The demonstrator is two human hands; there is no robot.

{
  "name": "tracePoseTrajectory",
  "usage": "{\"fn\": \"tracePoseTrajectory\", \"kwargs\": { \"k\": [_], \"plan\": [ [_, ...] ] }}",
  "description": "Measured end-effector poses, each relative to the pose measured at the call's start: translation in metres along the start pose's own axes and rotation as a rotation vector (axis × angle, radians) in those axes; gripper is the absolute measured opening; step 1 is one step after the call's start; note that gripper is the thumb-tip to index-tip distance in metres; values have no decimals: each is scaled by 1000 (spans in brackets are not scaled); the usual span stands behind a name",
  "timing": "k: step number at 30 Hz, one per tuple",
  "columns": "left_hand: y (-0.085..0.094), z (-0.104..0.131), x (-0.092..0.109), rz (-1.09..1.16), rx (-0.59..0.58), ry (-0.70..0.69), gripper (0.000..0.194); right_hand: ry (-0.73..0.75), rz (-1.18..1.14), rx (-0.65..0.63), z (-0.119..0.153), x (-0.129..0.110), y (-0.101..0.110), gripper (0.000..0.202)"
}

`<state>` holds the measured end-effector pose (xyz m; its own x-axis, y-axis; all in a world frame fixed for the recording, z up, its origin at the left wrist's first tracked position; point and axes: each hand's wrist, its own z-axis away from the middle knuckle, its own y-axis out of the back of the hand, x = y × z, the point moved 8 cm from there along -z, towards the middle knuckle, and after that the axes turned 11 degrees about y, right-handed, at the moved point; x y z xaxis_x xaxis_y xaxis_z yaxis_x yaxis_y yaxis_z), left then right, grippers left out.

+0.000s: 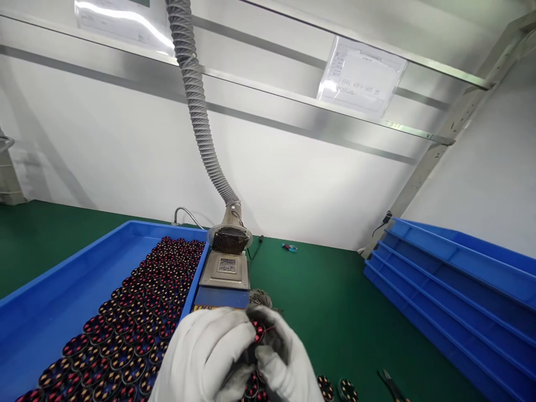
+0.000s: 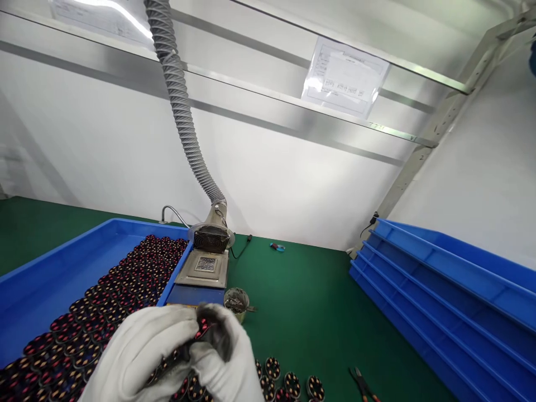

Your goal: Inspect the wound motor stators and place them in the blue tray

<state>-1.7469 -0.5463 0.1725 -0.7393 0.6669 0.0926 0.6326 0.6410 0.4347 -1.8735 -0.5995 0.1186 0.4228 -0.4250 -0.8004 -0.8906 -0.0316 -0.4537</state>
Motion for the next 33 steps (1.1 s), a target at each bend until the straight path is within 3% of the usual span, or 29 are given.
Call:
{"fn": "tracePoseTrajectory", "kwargs": {
  "k": [3, 6, 9, 15, 17, 19, 21, 23, 27, 29, 33],
  "plan": [
    [2, -10, -2, 66, -2, 56, 21, -115, -98, -45, 4, 13, -17, 39],
    [-1, -18, -8, 190, -73, 81, 22, -189, -206, -21, 7, 24, -19, 40],
    [-1, -20, -19, 359, -69, 157, 21, -267, -308, -35, 8, 38, -19, 40],
    [-11, -3, -56, 712, -87, 697, 20, -298, -266, -145, -5, 62, -6, 28],
    [-13, 1, -56, 695, -161, 738, 15, -304, -263, -128, -7, 62, 3, 21],
    [-17, 0, -46, 649, -298, 643, 47, -305, -256, -114, -3, 58, 6, 18],
    [-18, -3, -37, 615, -340, 544, 69, -310, -247, -115, 4, 55, 4, 20],
    [-17, -6, -33, 614, -295, 493, 62, -320, -240, -126, 8, 56, -3, 26],
    [-16, -8, -35, 728, -160, 502, 26, -309, -167, -131, 5, 61, -12, 34],
    [-17, -6, -44, 842, -99, 612, 13, -282, -116, -123, 2, 58, -12, 37],
    [-15, 2, -66, 1048, 40, 966, 10, -254, -138, -111, 4, 41, -15, 39]
  ]
}}
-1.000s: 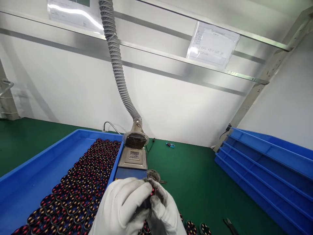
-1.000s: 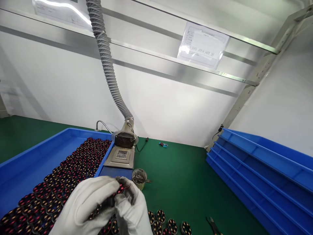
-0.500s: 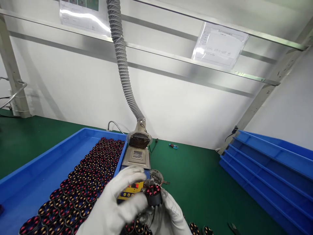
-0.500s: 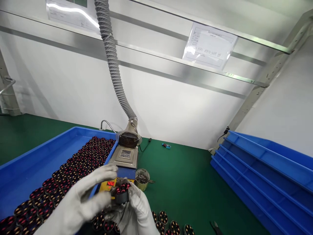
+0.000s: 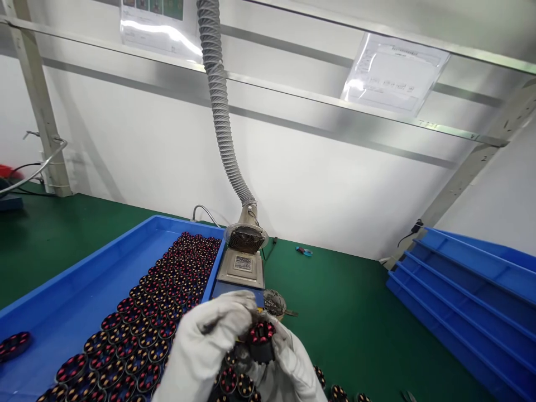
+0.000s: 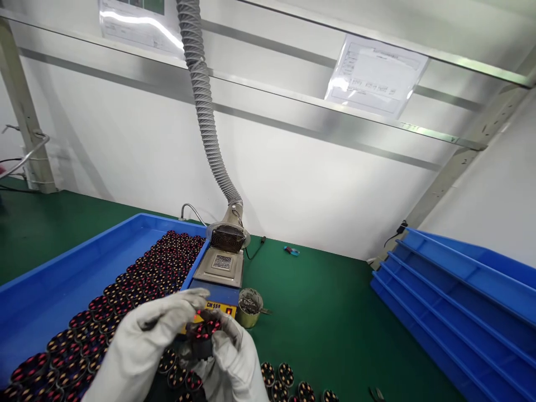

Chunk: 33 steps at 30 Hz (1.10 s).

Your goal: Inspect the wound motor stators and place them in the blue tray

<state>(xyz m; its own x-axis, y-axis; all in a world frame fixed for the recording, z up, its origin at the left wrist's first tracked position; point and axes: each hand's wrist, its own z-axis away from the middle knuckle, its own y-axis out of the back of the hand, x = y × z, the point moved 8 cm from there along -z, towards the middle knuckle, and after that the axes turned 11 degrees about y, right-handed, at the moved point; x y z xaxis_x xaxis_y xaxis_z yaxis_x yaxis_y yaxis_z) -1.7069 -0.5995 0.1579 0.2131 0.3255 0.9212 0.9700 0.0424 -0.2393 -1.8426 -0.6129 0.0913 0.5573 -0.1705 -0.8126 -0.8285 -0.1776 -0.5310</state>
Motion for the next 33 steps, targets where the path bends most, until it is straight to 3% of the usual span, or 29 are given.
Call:
{"fn": "tracePoseTrajectory", "kwargs": {
  "k": [2, 5, 7, 11, 14, 17, 20, 23, 26, 27, 29, 31, 33],
  "plan": [
    [2, -2, 2, -14, 35, 70, 7, 3, -37, 21, 4, -6, -3, 36],
    [-18, 0, 3, -153, -145, 78, 15, -16, -84, 48, 7, -7, -7, 33],
    [-24, 2, 2, -104, -187, 39, 16, -24, -105, 48, 7, -5, -10, 32],
    [-9, 4, 1, 87, -49, -2, 15, -6, -110, 42, 6, -2, -13, 32],
    [8, 4, 1, 99, 56, 68, 7, -14, -109, 68, 7, 0, -11, 31],
    [-6, 4, 0, -154, -100, 135, 17, -13, -99, 85, 7, 1, -7, 32],
    [-20, 5, 4, -196, -216, 51, 13, -4, -82, 44, 5, 5, -4, 33],
    [-10, 2, 8, -87, -88, -5, 11, -53, -74, -28, 0, 14, 4, 29],
    [13, 0, 2, -41, 107, 80, 9, -111, -88, -75, -5, 22, 16, 22],
    [15, 0, 0, -64, 107, 100, 10, -119, -93, -80, -6, 23, 21, 22],
    [4, 2, 0, -178, -42, 73, 24, -110, -99, -72, -7, 23, 29, 22],
    [-14, 9, 2, -320, -224, -35, 53, -96, -105, -60, -5, 21, 33, 20],
    [-24, 15, 7, -414, -277, -164, 67, -82, -107, -48, -1, 20, 33, 21]
  ]
}}
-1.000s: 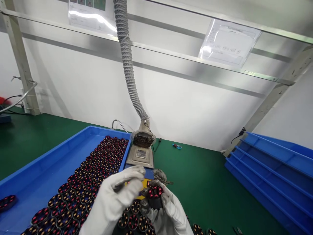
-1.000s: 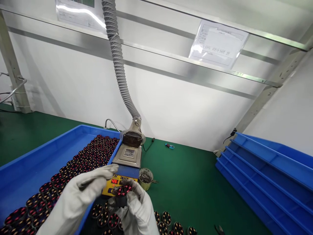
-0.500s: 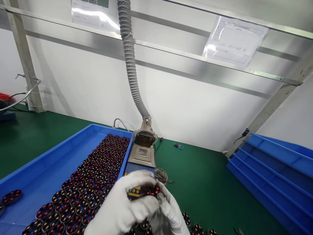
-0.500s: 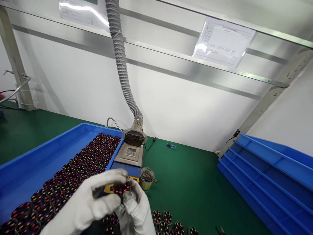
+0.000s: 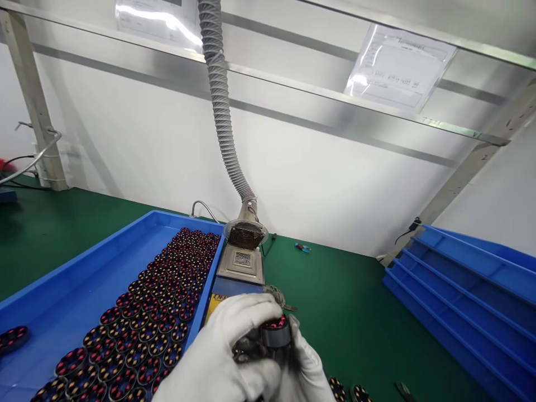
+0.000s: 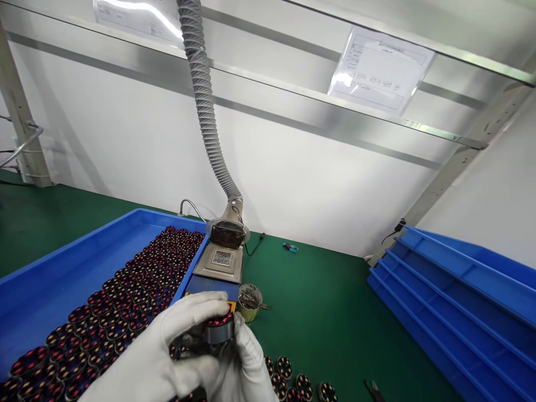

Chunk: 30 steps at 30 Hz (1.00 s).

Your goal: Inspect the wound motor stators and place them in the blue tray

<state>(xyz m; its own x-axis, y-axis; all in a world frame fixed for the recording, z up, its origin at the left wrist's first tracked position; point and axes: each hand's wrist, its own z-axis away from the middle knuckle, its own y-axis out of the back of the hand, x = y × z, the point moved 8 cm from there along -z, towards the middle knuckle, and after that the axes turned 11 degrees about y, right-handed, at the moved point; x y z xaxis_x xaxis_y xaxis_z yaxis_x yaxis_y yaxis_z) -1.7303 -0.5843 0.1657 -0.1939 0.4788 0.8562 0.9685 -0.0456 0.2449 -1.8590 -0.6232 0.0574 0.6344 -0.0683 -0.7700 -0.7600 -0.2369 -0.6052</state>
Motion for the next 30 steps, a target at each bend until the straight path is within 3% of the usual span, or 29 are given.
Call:
{"fn": "tracePoseTrajectory", "kwargs": {
  "k": [4, 9, 14, 15, 18, 20, 25, 28, 30],
  "plan": [
    [-2, -3, 9, 33, 7, -96, 52, 0, -14, 1, 1, 2, -10, 24],
    [-3, -11, -7, 362, -11, 128, 11, -33, -17, -19, 3, 5, -26, 26],
    [21, -6, -27, 603, 264, 345, 8, -26, -24, -26, 5, -3, -22, 31],
    [23, -5, -27, 569, 253, 362, 7, -23, -24, -28, 3, -4, -20, 30],
    [7, -7, -20, 352, -36, 390, 21, -16, -20, -26, -3, -7, -19, 26],
    [-2, -6, -15, 331, -138, 368, 21, -13, -18, -22, -2, -9, -24, 29],
    [3, -6, -8, 569, -14, 276, 15, -35, -43, -18, 10, -11, -37, 40],
    [23, 0, -17, 729, 172, 278, 8, -72, -43, -26, 13, -8, -30, 39],
    [31, 3, -24, 658, 222, 332, 6, -64, -42, -29, 11, -9, -21, 41]
  ]
}}
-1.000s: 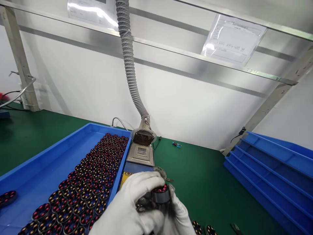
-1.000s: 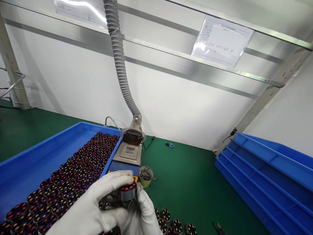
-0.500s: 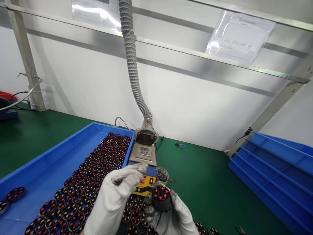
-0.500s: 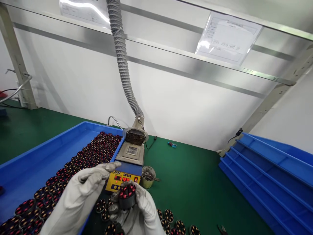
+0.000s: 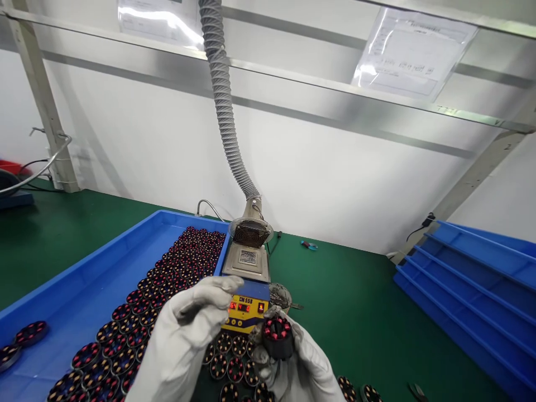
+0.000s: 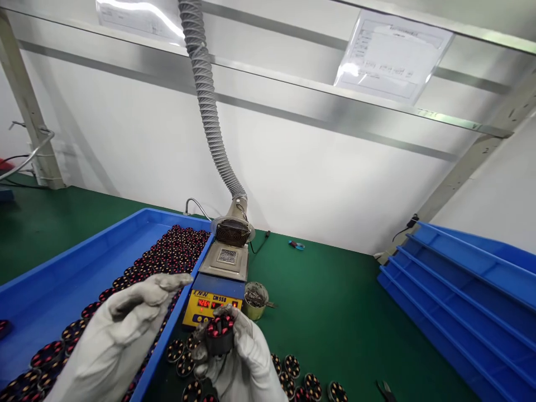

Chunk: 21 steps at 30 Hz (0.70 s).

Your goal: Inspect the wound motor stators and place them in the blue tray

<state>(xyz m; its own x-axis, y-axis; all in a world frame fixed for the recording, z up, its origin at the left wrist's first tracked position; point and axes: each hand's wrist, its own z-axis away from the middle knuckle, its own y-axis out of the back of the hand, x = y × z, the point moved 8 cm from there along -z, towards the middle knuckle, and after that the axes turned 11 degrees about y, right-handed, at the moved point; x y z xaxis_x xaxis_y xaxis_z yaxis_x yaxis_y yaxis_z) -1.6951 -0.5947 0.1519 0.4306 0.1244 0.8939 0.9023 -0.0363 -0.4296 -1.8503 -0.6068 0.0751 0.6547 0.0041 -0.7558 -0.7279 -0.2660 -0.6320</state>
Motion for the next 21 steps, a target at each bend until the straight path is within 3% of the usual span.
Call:
{"fn": "tracePoseTrajectory", "kwargs": {
  "k": [3, 5, 8, 11, 14, 15, 17, 19, 21],
  "plan": [
    [-10, 0, -7, -327, -96, 83, 21, 45, 61, 4, -6, -7, 10, 31],
    [-24, 2, -6, -427, -185, 23, 23, 74, 109, 13, -10, -11, 10, 25],
    [-34, 7, 3, -394, -216, -173, 24, 117, 132, 30, -10, -11, 1, 33],
    [-22, 8, 4, -294, -133, -225, 18, 320, 232, 137, -3, -20, -5, 40],
    [-2, 3, -9, -193, 24, -27, 11, 701, 481, 272, 17, -43, -15, 34],
    [-5, 2, -17, -172, -1, 73, 22, 831, 591, 286, 26, -49, -23, 30],
    [-22, 2, -35, -140, -163, 262, 43, 1061, 849, 278, 41, -55, -41, 26],
    [-40, 3, -48, -58, -292, 340, 41, 1193, 1074, 255, 50, -53, -55, 31],
    [-41, -2, -55, 76, -235, 312, 28, 1250, 1155, 240, 53, -49, -60, 34]
  ]
}}
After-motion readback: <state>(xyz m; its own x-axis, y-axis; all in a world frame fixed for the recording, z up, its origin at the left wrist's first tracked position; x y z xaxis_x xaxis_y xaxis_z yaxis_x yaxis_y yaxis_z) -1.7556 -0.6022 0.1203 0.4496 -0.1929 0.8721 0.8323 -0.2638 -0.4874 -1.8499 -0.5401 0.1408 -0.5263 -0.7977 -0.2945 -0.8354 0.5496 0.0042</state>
